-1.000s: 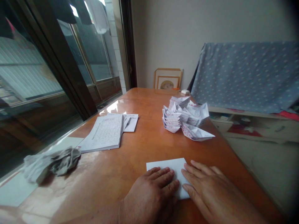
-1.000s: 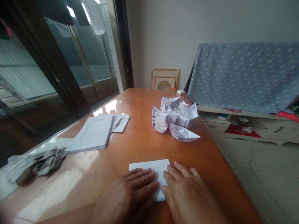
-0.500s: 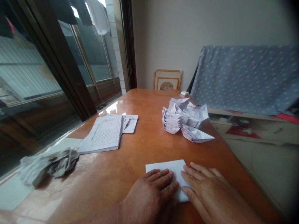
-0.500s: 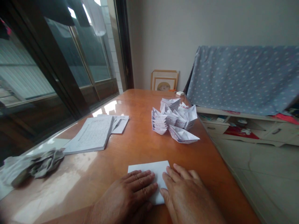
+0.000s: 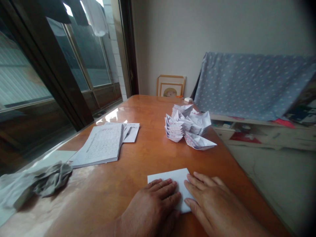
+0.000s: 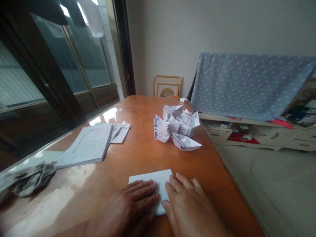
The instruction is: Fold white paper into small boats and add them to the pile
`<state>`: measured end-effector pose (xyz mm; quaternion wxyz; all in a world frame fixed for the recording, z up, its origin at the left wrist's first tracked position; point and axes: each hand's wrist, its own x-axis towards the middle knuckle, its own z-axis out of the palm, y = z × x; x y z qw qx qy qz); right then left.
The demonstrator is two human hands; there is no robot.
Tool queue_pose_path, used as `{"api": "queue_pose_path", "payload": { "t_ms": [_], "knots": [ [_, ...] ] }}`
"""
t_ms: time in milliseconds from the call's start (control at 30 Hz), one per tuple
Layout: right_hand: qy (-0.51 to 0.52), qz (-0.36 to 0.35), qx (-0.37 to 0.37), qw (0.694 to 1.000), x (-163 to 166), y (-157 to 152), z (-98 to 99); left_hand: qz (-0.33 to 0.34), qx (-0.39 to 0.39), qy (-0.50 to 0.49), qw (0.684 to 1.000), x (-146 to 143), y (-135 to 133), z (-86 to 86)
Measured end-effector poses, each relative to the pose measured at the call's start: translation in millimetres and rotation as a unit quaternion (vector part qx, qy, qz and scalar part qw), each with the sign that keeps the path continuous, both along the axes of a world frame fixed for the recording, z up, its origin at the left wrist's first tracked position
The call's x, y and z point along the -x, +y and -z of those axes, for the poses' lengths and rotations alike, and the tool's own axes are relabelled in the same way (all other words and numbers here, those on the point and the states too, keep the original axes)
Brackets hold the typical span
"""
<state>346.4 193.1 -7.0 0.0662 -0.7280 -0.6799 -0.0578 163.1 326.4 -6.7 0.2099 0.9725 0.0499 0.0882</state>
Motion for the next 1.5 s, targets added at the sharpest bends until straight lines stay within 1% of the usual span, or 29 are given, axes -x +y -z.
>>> {"api": "queue_pose_path", "payload": {
  "t_ms": [233,400,633,800,1067,1167,1333,1500],
  "knots": [
    [0.013,0.02,0.058,0.998,3.4,-1.6,1.4,-0.01,0.036,-0.021,0.999,2.2,-1.3,-9.2],
    [0.025,0.039,0.082,0.996,7.7,-0.8,0.1,-0.017,0.037,0.005,0.999,2.0,-2.1,-7.8],
    [0.038,0.048,0.081,0.995,9.6,0.7,1.6,-0.015,0.03,0.017,0.999,1.1,-1.9,-8.1],
    [0.033,0.048,0.065,0.996,10.0,-0.1,4.6,-0.016,0.032,0.02,0.999,-0.1,-2.4,-10.4],
    [0.02,0.047,0.051,0.997,10.2,0.2,0.2,-0.015,0.035,0.005,0.999,0.8,-2.2,-6.9],
    [0.016,0.038,0.041,0.998,9.5,-0.6,1.5,-0.014,0.033,0.005,0.999,1.1,-2.7,-8.4],
    [0.0,0.019,-0.002,1.0,6.4,-2.8,7.4,-0.017,0.026,-0.004,1.0,2.6,-4.2,-11.9],
    [0.001,0.009,-0.002,1.0,3.8,-0.6,11.1,-0.02,0.026,-0.009,0.999,3.7,-5.2,-11.7]
  ]
}}
